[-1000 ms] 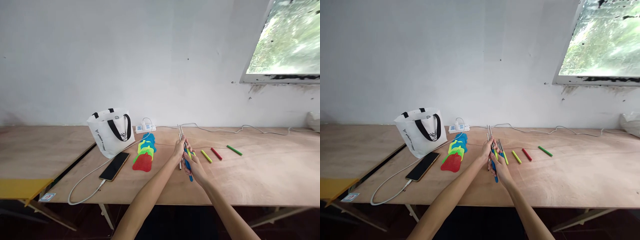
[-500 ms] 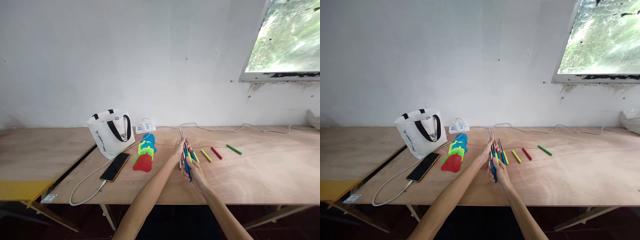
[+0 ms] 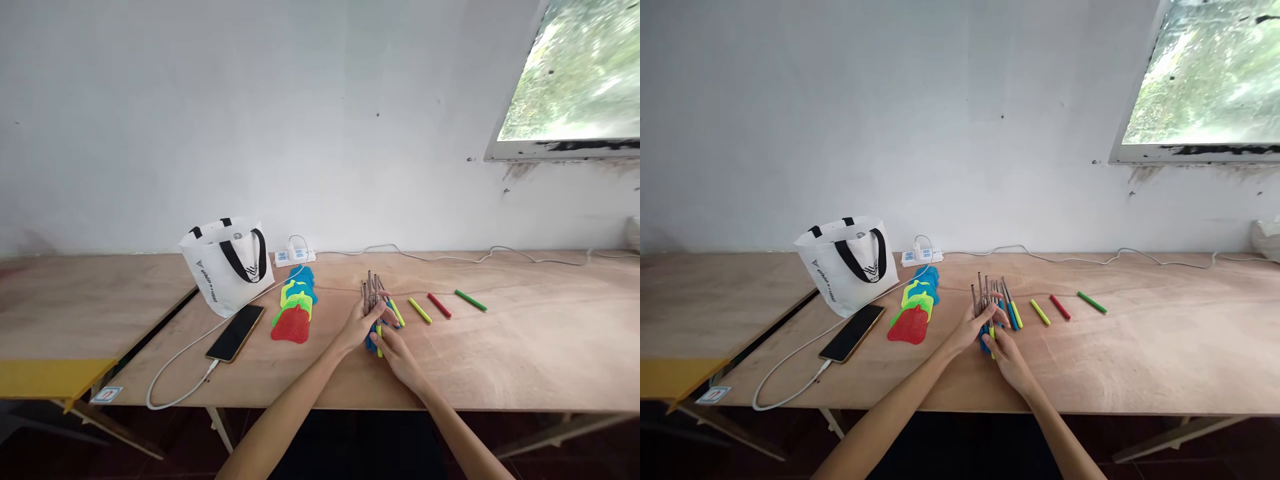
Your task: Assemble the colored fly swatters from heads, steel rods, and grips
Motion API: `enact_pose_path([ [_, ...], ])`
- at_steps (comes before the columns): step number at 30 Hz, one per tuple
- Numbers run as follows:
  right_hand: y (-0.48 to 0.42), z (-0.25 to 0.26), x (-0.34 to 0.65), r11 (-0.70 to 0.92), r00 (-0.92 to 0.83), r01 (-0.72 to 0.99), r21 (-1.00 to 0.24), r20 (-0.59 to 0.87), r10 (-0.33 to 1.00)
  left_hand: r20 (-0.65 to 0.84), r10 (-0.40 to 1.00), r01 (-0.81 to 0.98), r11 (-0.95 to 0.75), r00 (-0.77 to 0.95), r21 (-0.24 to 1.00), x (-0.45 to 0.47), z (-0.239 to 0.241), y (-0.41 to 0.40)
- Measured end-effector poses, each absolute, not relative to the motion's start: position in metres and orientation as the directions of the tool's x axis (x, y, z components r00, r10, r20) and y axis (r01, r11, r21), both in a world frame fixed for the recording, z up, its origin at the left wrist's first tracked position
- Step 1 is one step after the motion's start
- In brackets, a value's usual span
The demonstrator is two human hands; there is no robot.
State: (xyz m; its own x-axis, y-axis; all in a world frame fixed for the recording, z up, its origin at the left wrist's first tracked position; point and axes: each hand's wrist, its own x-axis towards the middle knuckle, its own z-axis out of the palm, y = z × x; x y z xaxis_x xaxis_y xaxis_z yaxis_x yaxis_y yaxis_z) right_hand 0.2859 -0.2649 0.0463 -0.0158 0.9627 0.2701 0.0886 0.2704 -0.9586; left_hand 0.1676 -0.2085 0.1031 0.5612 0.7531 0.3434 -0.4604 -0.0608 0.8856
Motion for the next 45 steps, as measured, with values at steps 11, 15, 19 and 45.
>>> enact_pose_path([
  [11, -0.272, 0.052, 0.257, 0.075, -0.091, -0.141, -0.987, 0.088, 0.992, 0.174, 0.901, -0.636, 0.133, 0.397, 0.76, 0.177, 0.106, -0.171],
  [15, -0.276, 0.059, 0.251, -0.016, -0.021, -0.191, -0.981, -0.012, 1.0, 0.081, 0.915, -0.629, 0.206, 0.395, 0.75, 0.185, 0.099, -0.166],
  [19, -0.289, 0.064, 0.251, -0.094, 0.037, -0.258, -0.962, -0.107, 0.994, -0.004, 0.918, -0.551, 0.242, 0.397, 0.799, 0.199, 0.094, -0.157],
  [45, -0.19, 0.052, 0.414, -0.355, 0.415, 0.906, -0.228, 0.322, 0.851, 0.246, 0.969, 0.518, -0.223, 0.025, 0.826, 0.199, 0.02, -0.087],
])
